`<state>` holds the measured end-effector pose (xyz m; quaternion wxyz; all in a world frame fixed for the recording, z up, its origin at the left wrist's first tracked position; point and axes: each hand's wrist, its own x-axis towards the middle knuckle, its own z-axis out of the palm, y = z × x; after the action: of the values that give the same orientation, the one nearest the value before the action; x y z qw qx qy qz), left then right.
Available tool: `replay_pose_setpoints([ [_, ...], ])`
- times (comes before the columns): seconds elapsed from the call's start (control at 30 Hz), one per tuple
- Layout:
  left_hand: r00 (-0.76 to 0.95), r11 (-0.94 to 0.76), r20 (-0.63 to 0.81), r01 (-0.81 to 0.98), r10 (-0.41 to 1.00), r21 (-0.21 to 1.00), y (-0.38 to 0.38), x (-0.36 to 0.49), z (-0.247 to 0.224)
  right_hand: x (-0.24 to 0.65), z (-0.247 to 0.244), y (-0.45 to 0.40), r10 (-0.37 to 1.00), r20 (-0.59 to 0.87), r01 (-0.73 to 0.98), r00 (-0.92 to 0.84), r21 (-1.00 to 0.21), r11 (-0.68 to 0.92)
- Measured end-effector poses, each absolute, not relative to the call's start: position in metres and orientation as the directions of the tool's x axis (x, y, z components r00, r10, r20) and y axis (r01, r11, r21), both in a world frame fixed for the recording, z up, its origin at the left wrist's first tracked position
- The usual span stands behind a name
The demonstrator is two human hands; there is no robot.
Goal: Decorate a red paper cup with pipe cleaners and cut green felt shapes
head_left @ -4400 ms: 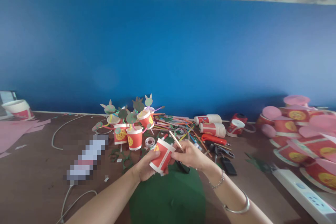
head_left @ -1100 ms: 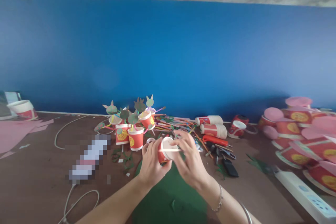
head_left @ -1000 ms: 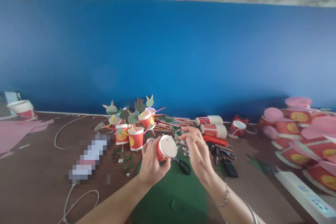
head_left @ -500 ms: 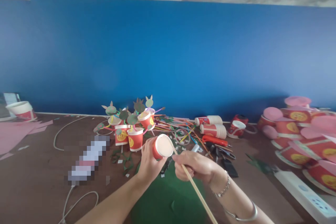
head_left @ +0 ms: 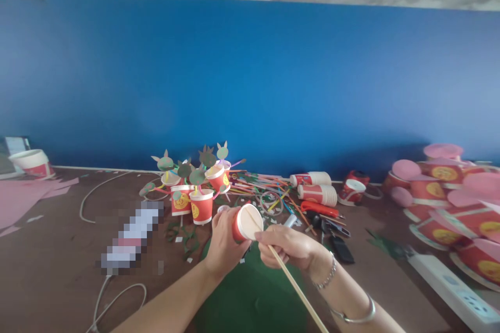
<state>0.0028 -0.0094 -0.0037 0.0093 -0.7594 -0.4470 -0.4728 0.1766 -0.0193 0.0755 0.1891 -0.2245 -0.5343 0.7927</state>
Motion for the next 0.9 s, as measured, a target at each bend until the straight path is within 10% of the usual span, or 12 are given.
replay_pose_setpoints([
  [0.63,0.313,-0.669,0.649,0.612,0.694,0.421,-0.013,0.002,0.001,0.181,0.076,-0.018,0.558,-0.300,0.084,-0.774,-0.922,-0.379],
  [0.9,0.353,-0.705,0.650,0.572,0.673,0.419,-0.016,0.003,0.008,0.176,0.077,-0.015,0.770,-0.395,0.163,-0.502,-0.917,-0.364],
])
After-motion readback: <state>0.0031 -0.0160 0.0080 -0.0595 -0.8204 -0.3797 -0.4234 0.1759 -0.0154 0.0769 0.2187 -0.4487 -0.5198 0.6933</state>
